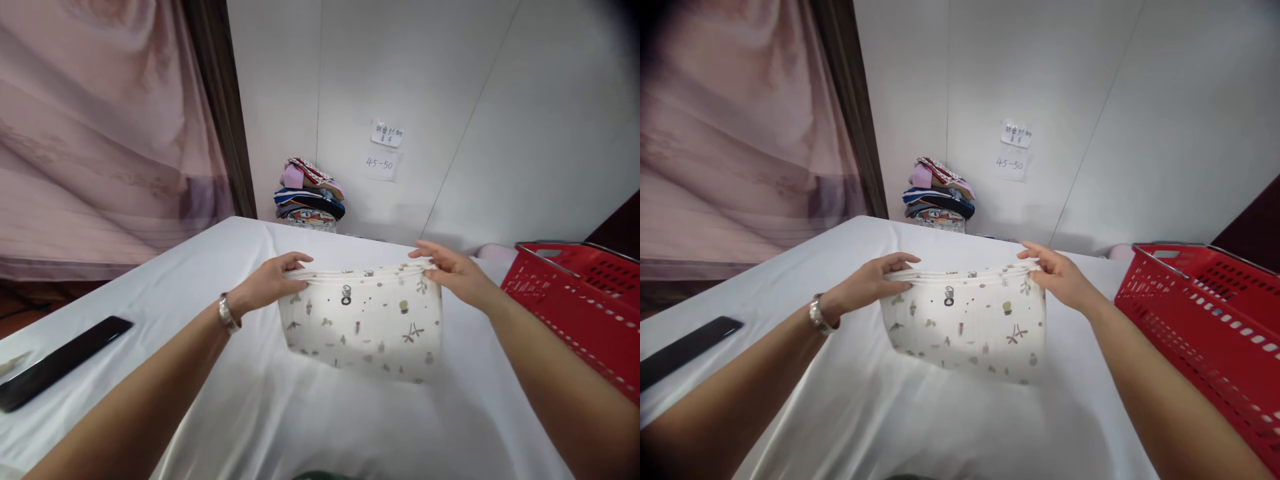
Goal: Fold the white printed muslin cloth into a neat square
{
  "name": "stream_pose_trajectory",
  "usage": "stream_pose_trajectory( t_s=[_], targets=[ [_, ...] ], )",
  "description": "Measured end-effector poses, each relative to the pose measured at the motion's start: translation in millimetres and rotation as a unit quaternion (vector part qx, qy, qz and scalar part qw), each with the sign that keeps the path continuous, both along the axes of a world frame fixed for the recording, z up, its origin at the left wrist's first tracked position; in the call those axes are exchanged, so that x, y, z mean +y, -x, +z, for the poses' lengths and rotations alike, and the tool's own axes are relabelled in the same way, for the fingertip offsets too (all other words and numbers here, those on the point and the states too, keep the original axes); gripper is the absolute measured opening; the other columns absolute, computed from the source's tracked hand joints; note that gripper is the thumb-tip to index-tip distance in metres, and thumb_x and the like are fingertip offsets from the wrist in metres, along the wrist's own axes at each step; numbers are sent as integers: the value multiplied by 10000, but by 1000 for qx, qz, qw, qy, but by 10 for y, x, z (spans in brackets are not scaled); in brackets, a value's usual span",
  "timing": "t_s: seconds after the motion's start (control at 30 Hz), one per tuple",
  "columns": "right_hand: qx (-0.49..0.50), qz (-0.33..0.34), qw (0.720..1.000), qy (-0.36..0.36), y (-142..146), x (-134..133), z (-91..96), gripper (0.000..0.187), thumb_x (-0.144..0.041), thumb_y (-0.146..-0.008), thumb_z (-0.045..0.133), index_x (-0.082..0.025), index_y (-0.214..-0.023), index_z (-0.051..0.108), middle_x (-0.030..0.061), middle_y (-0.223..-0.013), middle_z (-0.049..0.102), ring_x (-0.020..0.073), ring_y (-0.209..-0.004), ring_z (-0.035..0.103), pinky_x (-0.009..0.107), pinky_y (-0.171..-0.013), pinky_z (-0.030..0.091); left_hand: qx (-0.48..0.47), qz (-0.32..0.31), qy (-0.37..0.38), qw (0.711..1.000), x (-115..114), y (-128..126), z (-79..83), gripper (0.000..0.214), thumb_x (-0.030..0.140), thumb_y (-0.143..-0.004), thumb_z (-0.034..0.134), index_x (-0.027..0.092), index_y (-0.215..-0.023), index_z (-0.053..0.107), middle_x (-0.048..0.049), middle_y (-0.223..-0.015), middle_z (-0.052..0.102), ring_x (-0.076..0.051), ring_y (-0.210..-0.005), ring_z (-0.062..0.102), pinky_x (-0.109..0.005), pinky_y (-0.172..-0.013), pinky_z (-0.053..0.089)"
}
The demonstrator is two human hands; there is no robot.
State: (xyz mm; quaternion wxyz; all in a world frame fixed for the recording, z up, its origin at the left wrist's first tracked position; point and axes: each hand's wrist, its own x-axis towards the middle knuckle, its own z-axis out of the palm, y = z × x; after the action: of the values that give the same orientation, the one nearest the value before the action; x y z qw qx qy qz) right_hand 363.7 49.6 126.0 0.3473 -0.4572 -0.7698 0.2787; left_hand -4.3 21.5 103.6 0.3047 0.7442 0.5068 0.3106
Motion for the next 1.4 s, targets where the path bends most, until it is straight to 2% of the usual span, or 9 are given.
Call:
stream_pose_trajectory(
  t_s=[0.1, 0.2, 0.37, 0.53, 0.77, 0.93, 1.03, 1.13, 1.4],
  targets=[
    [64, -20, 992, 102, 39, 254, -488, 537, -236, -725, 542, -238, -1257, 464, 62, -1175, 568, 158, -845, 583, 294, -706, 485, -43, -22, 133, 990, 344, -10, -343, 462, 359, -658, 601, 186, -1083, 553, -26, -923, 646, -179, -786, 610, -268, -683, 475],
    [108, -122, 965, 207, 110, 483, -1080, 485, -269, -717, 551, -171, -1192, 532, 90, -1102, 611, 182, -876, 601, 295, -722, 492, -14, 53, 173, 983, 666, -75, -842, 315, 325, -631, 606, 176, -906, 634, -32, -882, 663, -195, -826, 612, -259, -703, 472],
    [105, -174, 958, 201, 170, 644, -1611, 457, -306, -636, 645, -157, -1068, 621, 96, -1064, 631, 216, -949, 582, 331, -829, 453, 25, 128, 185, 974, 910, -139, -1285, 248, 302, -640, 590, 186, -850, 653, -20, -716, 656, -193, -704, 620, -269, -620, 471],
    [127, -201, 960, 146, 115, 820, -1668, 527, -337, -632, 626, -176, -1131, 577, 54, -1034, 637, 192, -885, 593, 313, -796, 458, -62, 119, 129, 983, 1127, -164, -1232, 317, 378, -660, 608, 206, -924, 645, -6, -812, 673, -153, -723, 615, -237, -647, 480],
    [63, -270, 959, 64, 58, 1037, -1897, 456, -359, -653, 572, -144, -1053, 617, 60, -950, 654, 203, -834, 590, 348, -793, 455, 49, 140, 72, 986, 1455, -386, -1402, 261, 286, -694, 589, 185, -929, 645, 4, -700, 628, -139, -623, 576, -239, -598, 462],
    [12, -236, 971, 35, -10, 1039, -1957, 406, -336, -680, 572, -195, -1058, 616, 68, -1120, 598, 226, -997, 542, 381, -899, 399, 83, 130, 31, 988, 1488, -378, -1476, 251, 297, -730, 564, 218, -957, 635, -17, -948, 626, -167, -804, 586, -282, -771, 463],
    [-87, -174, 979, -65, 29, 1051, -1858, 344, -303, -740, 536, -205, -1061, 612, 72, -1211, 540, 233, -1139, 440, 384, -974, 324, 112, 70, -47, 990, 1502, -394, -1421, 239, 275, -746, 548, 233, -964, 634, -12, -1069, 596, -177, -959, 550, -291, -887, 416],
    [-181, -79, 971, -131, 155, 1096, -1752, 240, -267, -803, 481, -211, -980, 633, 62, -1073, 608, 212, -1032, 497, 360, -922, 349, 160, -8, -119, 980, 1526, -486, -1381, 218, 306, -768, 538, 226, -945, 639, -20, -1057, 603, -186, -1003, 528, -308, -915, 396],
    [-227, -89, 966, -87, 356, 1167, -1704, 164, -216, -823, 445, -193, -744, 587, 27, -834, 614, 162, -837, 519, 266, -784, 351, 188, 11, -76, 979, 1493, -630, -1391, 122, 300, -766, 535, 205, -820, 589, -27, -897, 599, -186, -895, 534, -290, -796, 421]
  ],
)
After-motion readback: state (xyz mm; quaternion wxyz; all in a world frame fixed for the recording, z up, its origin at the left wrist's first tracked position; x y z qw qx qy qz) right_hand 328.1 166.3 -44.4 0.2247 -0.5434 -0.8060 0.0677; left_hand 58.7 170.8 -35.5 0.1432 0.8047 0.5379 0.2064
